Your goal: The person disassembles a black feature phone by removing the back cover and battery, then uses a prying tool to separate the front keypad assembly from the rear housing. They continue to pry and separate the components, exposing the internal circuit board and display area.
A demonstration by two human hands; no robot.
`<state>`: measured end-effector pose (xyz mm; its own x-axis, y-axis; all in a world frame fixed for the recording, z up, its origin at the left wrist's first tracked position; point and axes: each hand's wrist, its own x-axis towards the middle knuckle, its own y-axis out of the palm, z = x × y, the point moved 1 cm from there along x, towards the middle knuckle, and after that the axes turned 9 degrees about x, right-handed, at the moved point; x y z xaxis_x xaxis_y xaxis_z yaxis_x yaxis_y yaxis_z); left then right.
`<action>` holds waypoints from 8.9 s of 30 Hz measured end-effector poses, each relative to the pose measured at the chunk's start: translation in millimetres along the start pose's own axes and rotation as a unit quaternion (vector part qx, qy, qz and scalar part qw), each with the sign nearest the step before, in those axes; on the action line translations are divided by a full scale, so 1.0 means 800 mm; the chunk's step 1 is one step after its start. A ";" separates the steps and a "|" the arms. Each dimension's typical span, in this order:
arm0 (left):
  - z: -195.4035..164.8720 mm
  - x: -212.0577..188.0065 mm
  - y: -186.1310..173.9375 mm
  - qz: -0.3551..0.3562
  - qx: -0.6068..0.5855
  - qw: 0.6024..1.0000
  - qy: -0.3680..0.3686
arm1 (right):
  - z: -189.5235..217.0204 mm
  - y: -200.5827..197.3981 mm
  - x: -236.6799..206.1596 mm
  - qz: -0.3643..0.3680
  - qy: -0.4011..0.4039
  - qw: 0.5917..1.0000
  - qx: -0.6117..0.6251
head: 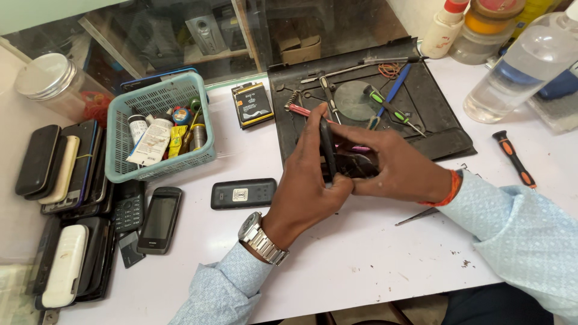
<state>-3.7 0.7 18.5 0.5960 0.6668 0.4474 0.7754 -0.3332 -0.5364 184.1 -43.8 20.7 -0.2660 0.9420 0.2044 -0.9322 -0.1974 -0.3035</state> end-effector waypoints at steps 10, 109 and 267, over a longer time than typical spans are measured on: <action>-0.002 -0.002 0.005 -0.021 0.006 0.999 -0.038 | -0.001 0.014 -0.001 -0.043 -0.045 0.995 -0.079; -0.014 -0.006 0.016 -0.020 0.039 0.994 -0.104 | 0.002 0.024 -0.004 -0.015 -0.069 0.957 -0.281; 0.010 0.006 -0.008 -0.009 0.164 0.985 0.049 | -0.018 -0.028 -0.002 -0.112 0.135 0.909 0.379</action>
<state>-7.4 11.3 17.9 0.6121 0.5983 0.5171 0.6863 -0.0771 -0.7233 208.9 -36.7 13.7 -0.0748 0.9936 -0.0845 -0.8839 -0.0268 0.4668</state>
